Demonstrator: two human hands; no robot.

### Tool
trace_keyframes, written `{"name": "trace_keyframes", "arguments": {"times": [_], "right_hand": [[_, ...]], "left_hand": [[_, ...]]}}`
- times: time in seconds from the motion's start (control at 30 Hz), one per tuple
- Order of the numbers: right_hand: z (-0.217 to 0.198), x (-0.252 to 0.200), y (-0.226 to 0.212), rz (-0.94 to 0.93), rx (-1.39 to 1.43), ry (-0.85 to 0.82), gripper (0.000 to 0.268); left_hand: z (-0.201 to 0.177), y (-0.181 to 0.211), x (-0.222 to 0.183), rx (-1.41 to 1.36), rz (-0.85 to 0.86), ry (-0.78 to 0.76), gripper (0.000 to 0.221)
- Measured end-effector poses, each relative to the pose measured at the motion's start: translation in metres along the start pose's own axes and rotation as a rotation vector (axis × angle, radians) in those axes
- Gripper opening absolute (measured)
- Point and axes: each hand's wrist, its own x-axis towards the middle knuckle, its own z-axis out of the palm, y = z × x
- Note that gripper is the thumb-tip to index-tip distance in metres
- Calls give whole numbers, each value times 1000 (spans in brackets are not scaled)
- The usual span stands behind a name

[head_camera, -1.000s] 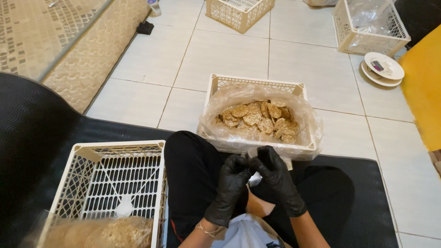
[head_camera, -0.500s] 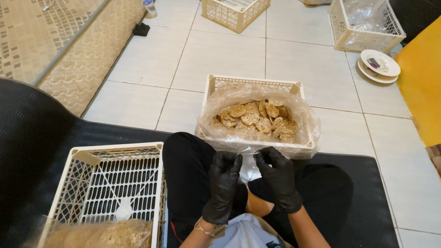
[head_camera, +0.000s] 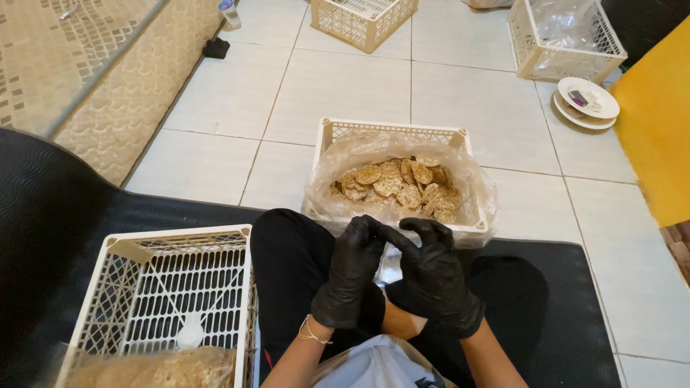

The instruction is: Packing thin, round food items from a large crate into individual plastic bags.

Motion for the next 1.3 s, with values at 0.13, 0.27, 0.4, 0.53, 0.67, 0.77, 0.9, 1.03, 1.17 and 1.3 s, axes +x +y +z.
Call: {"name": "trace_keyframes", "arguments": {"times": [0.13, 0.27, 0.4, 0.53, 0.67, 0.77, 0.9, 1.03, 1.17, 1.3], "right_hand": [[19, -6, 8, -128, 2, 9, 98], [30, -13, 6, -201, 47, 90, 47], [24, -7, -5, -424, 138, -2, 25], [49, -29, 4, -300, 76, -92, 13], [82, -52, 19, -198, -179, -242, 46], [113, -77, 19, -208, -162, -226, 34], [105, -72, -5, -397, -37, -185, 57], [83, -57, -8, -354, -217, -71, 31], [81, -55, -2, -235, -119, -50, 38], [72, -54, -2, -242, -37, -92, 42]], "left_hand": [[0, 8, -2, -371, -579, -74, 27], [9, -33, -19, -744, -600, -52, 17], [-1, -24, -25, -354, -636, -47, 12], [0, -42, -32, -53, -319, -116, 23], [1, -37, -34, -23, -97, -96, 21], [-5, -10, -28, 102, 83, -112, 23], [-19, 17, -23, 191, 185, -127, 34], [-16, 21, -24, 294, 241, -6, 29], [-20, 38, -29, 171, 93, -29, 35], [-24, 15, -32, 247, 4, -106, 26]]}}
